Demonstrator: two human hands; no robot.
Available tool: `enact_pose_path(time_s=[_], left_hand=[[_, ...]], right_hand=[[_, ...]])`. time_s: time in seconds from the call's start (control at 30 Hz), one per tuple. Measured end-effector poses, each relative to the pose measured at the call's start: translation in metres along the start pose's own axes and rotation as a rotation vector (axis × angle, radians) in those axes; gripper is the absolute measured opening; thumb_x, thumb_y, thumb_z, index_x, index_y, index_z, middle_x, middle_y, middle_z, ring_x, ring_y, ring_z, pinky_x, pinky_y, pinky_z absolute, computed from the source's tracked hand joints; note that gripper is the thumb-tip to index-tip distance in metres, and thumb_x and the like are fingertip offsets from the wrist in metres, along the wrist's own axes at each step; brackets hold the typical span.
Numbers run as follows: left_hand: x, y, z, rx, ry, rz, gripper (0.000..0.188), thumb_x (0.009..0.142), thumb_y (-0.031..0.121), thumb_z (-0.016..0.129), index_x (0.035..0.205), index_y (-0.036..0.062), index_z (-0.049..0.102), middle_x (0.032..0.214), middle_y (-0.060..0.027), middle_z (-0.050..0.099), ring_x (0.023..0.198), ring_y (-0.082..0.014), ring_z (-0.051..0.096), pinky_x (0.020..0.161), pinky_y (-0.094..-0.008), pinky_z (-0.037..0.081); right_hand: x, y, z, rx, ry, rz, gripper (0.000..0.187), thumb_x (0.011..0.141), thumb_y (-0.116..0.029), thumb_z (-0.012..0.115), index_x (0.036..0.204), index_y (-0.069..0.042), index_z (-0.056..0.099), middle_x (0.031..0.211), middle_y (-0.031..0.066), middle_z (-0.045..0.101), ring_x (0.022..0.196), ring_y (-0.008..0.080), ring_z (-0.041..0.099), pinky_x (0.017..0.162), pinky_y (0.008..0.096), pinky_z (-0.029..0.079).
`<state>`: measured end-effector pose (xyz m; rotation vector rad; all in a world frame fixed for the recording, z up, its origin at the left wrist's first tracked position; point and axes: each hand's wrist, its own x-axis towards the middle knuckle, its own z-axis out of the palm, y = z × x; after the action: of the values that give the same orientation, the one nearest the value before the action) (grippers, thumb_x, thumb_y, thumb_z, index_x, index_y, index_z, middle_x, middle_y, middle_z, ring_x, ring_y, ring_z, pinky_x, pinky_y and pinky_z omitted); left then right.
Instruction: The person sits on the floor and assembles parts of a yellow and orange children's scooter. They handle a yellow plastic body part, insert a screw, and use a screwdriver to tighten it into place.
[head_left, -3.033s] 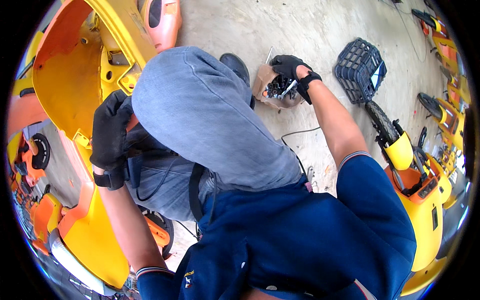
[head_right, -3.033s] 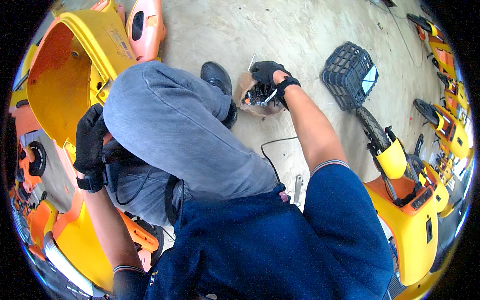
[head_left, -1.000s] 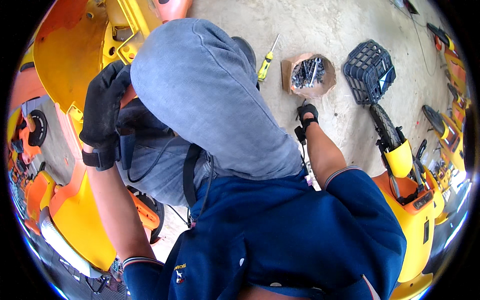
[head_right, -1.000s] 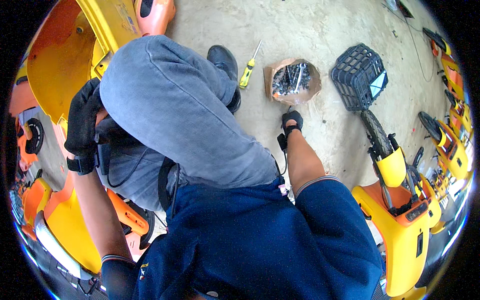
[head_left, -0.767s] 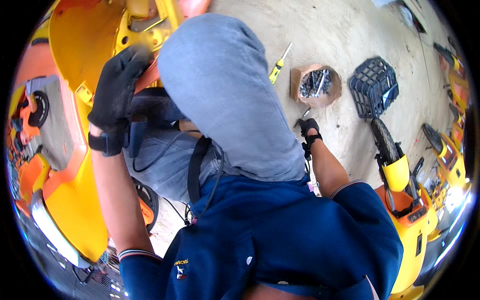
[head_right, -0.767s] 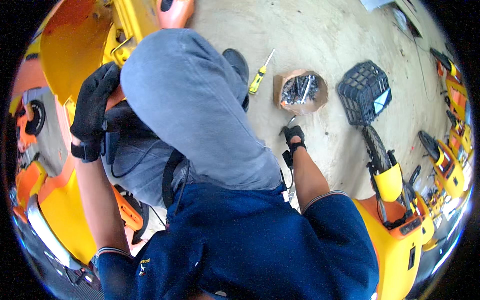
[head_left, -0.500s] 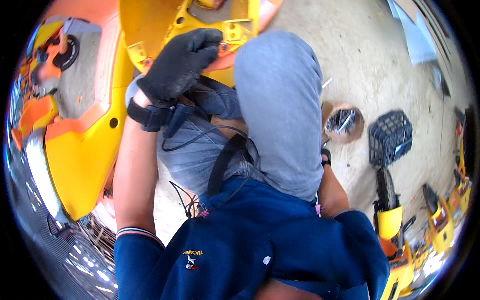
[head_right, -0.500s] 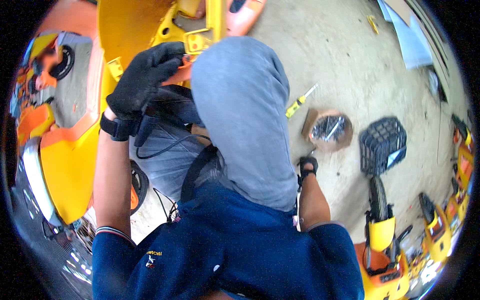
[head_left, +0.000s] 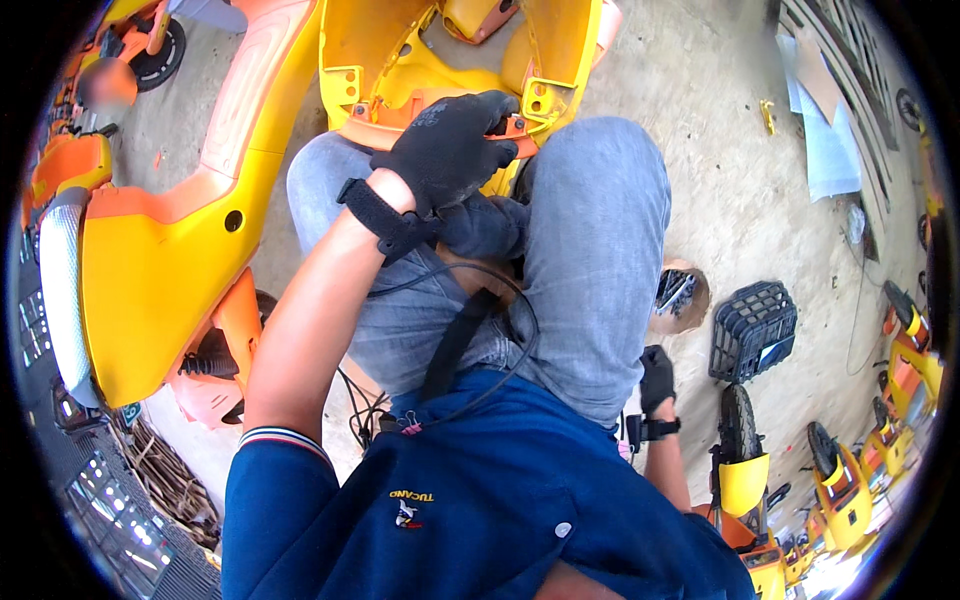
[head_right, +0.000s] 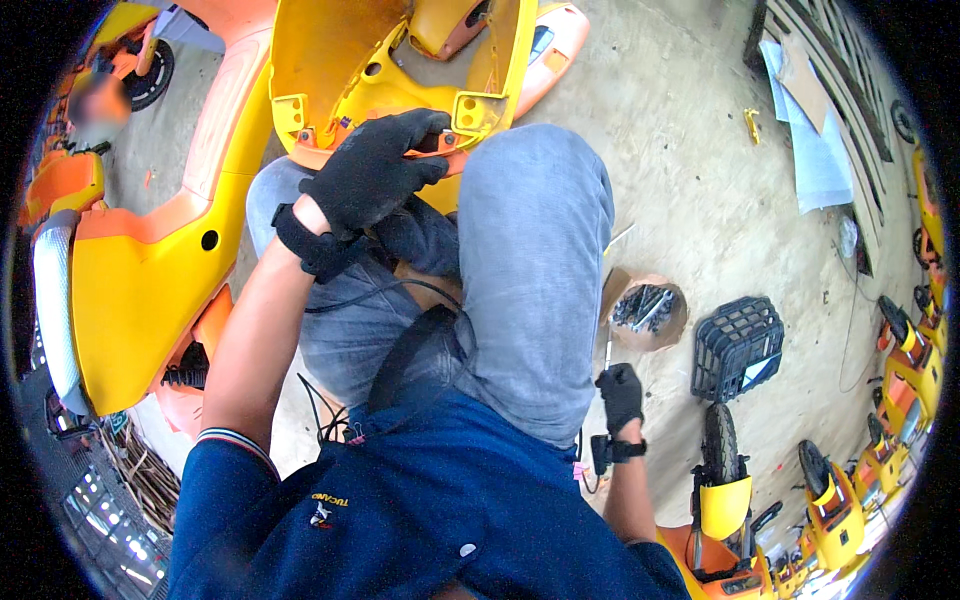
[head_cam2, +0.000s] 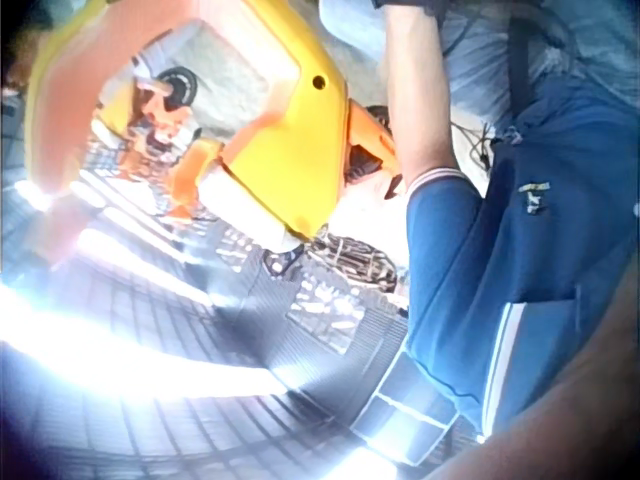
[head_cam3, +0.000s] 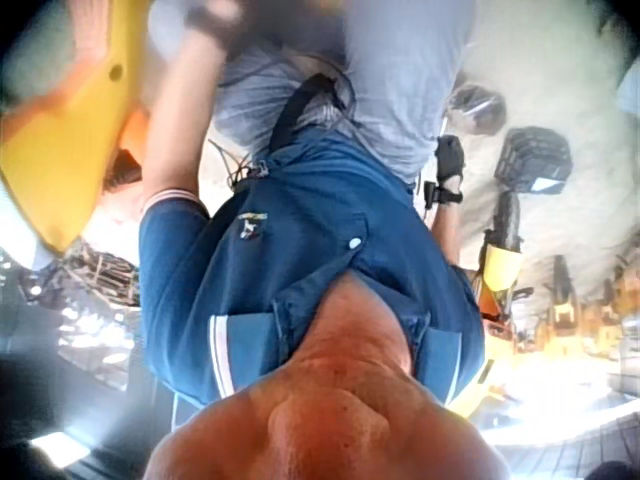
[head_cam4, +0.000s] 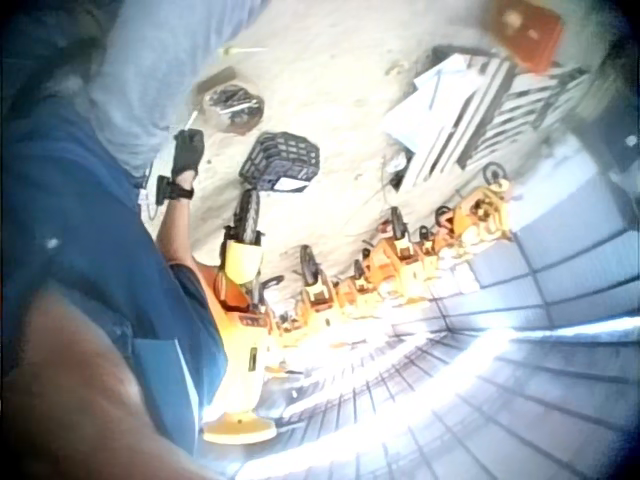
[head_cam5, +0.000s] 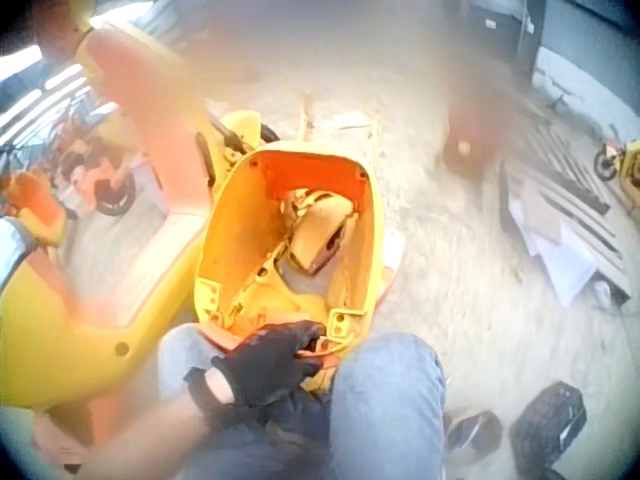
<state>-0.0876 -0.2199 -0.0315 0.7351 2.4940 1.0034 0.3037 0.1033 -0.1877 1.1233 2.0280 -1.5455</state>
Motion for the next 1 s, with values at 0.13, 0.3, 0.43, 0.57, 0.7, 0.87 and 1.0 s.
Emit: enact_pose_path(time_s=[0.13, 0.3, 0.43, 0.57, 0.7, 0.87, 1.0], left_hand=[[0.002, -0.004, 0.004, 0.037, 0.062, 0.042, 0.035, 0.081, 0.014, 0.072, 0.112, 0.0023, 0.062, 0.092, -0.0161, 0.066, 0.087, -0.0283, 0.066, 0.077, -0.0364, 0.050], [-0.001, -0.009, 0.012, 0.019, 0.144, 0.019, 0.029, 0.078, 0.015, 0.072, 0.104, 0.0055, 0.063, 0.085, -0.0183, 0.065, 0.084, -0.0357, 0.065, 0.072, -0.0406, 0.050], [0.001, -0.008, 0.023, 0.008, 0.227, 0.045, 0.029, 0.078, 0.018, 0.070, 0.104, 0.0086, 0.063, 0.087, -0.0177, 0.065, 0.088, -0.0375, 0.064, 0.074, -0.0430, 0.050], [-0.003, -0.004, 0.019, -0.006, 0.243, -0.005, 0.030, 0.078, 0.018, 0.069, 0.105, 0.0082, 0.064, 0.095, -0.0173, 0.067, 0.092, -0.0365, 0.064, 0.076, -0.0433, 0.051], [-0.011, -0.004, 0.025, 0.004, 0.343, 0.045, 0.035, 0.078, 0.016, 0.070, 0.111, 0.0080, 0.061, 0.095, -0.0147, 0.068, 0.092, -0.0347, 0.065, 0.077, -0.0427, 0.051], [-0.011, -0.007, 0.026, -0.113, 0.351, 0.003, 0.049, 0.076, 0.016, 0.073, 0.120, 0.0095, 0.053, 0.094, -0.0104, 0.069, 0.091, -0.0321, 0.066, 0.076, -0.0416, 0.052], [-0.008, -0.008, 0.026, -0.075, 0.346, -0.016, 0.050, 0.075, 0.015, 0.073, 0.121, 0.0088, 0.053, 0.093, -0.0129, 0.070, 0.088, -0.0337, 0.067, 0.074, -0.0435, 0.052]], right_hand=[[-0.011, -0.101, -0.037, 0.078, 0.032, -0.192, 0.003, 0.090, -0.009, 0.059, 0.087, -0.009, 0.059, 0.076, -0.0012, 0.057, 0.067, 0.0078, 0.050, 0.061, 0.0232, 0.041], [-0.026, -0.236, -0.052, -0.269, 0.249, -0.522, 0.012, 0.088, -0.009, 0.061, 0.098, -0.004, 0.062, 0.078, -0.0007, 0.059, 0.069, 0.0104, 0.052, 0.064, 0.0252, 0.043], [-0.042, -0.304, -0.031, -0.046, 0.274, -0.586, 0.011, 0.088, -0.006, 0.059, 0.099, -0.003, 0.062, 0.077, -0.0006, 0.059, 0.065, 0.0076, 0.050, 0.059, 0.0233, 0.041], [-0.060, -0.358, 0.004, 0.040, 0.179, -0.692, 0.010, 0.088, -0.005, 0.059, 0.098, -0.003, 0.061, 0.077, -0.0012, 0.058, 0.064, 0.0052, 0.048, 0.056, 0.0211, 0.039], [-0.068, -0.388, 0.032, 0.045, 0.138, -0.710, 0.011, 0.088, -0.006, 0.062, 0.098, -0.003, 0.061, 0.078, -0.0017, 0.058, 0.063, 0.0043, 0.048, 0.056, 0.0195, 0.039], [-0.070, -0.404, 0.057, 0.097, 0.047, -0.732, 0.016, 0.088, -0.005, 0.065, 0.104, -0.002, 0.063, 0.079, -0.0019, 0.060, 0.064, 0.0036, 0.050, 0.056, 0.0173, 0.038], [-0.064, -0.399, 0.072, -0.024, 0.099, -0.766, 0.018, 0.089, -0.006, 0.066, 0.106, -0.003, 0.066, 0.085, 0.0021, 0.066, 0.073, 0.0084, 0.058, 0.066, 0.0218, 0.046]])
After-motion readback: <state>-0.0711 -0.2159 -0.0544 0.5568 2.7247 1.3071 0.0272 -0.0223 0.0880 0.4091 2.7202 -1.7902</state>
